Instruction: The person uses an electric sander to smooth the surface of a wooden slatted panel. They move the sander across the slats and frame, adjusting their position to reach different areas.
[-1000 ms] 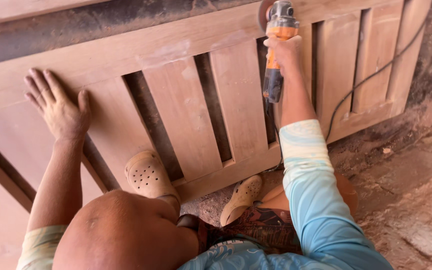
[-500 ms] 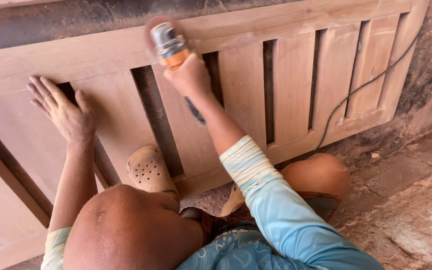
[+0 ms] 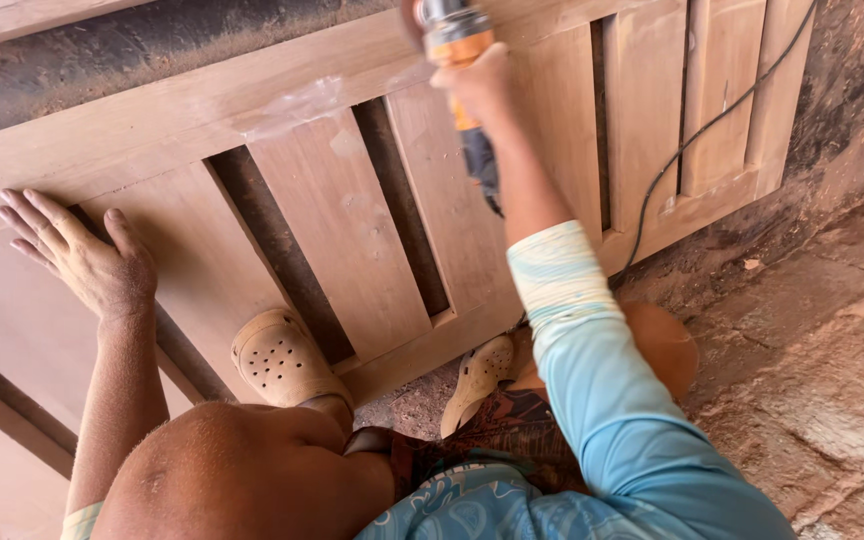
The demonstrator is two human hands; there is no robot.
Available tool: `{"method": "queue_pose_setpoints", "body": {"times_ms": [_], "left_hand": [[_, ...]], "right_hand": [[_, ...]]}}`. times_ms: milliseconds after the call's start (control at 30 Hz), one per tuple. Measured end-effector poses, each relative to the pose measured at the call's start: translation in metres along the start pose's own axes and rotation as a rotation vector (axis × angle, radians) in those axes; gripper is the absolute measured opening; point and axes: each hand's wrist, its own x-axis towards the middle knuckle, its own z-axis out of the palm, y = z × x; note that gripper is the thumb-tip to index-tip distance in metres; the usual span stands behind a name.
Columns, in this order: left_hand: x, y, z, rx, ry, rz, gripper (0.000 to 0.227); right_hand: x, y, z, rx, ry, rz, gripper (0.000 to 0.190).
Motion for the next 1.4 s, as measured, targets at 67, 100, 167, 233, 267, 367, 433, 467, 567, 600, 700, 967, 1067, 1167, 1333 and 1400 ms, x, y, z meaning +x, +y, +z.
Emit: {"method": "queue_pose_setpoints", "body": {"times_ms": [67,100,167,233,267,367,433,467,567,600,700,967,1067,1167,1333,1400], "left_hand": [[0.0,0.006,-0.001,0.008,-0.005,0.003,0.076],[0.0,0.008,-0.001,0.012,-0.007,0.005,0.076],[-0.001,0.009,-0.004,0.0,-0.016,0.001,0.077],[0.0,0.007,-0.007,0.0,-0.02,0.003,0.078],[0.001,0.005,-0.008,0.005,-0.021,0.008,0.079],[-0.001,0.001,-0.003,0.016,-0.014,0.019,0.077],[0.002,0.0,0.0,0.039,0.002,0.021,0.077],[0.003,0.001,0.001,0.059,0.007,0.018,0.077],[0.002,0.007,0.007,0.045,0.004,0.044,0.076],[0.003,0.01,0.009,0.027,0.005,0.059,0.075],[-0.003,0.017,0.011,0.015,-0.01,0.077,0.075],[-0.002,0.015,0.013,0.05,0.005,0.058,0.079],[-0.001,0.013,0.016,0.043,-0.02,0.052,0.079],[-0.003,0.012,0.018,0.022,-0.029,0.038,0.077],[-0.002,0.016,0.019,0.054,-0.021,0.076,0.078],[-0.002,0.021,0.021,0.037,-0.045,0.047,0.076]], "right_hand": [[0.028,0.02,-0.029,0.102,0.039,-0.057,0.056],[0.039,0.028,-0.041,0.148,-0.009,-0.054,0.042],[0.055,0.038,-0.06,0.222,-0.041,-0.065,0.028],[0.064,0.041,-0.076,0.272,-0.007,-0.088,0.028],[0.065,0.041,-0.081,0.28,-0.011,-0.088,0.028],[0.051,0.036,-0.086,0.242,-0.024,-0.037,0.033],[0.031,0.023,-0.066,0.157,-0.032,0.048,0.045],[0.021,0.014,-0.054,0.084,-0.052,0.057,0.045],[-0.023,-0.011,-0.005,-0.08,-0.054,-0.035,0.044],[-0.039,-0.02,0.009,-0.12,-0.132,-0.052,0.037],[-0.078,-0.061,0.061,-0.22,-0.235,-0.13,0.032],[-0.122,-0.069,0.076,-0.346,-0.288,-0.171,0.053],[-0.093,-0.026,0.033,-0.254,-0.221,-0.146,0.052],[-0.061,0.017,-0.01,-0.159,-0.176,-0.044,0.038],[-0.013,0.054,-0.067,0.139,-0.026,0.043,0.035],[-0.006,0.057,-0.066,0.187,-0.032,0.036,0.037]]}}
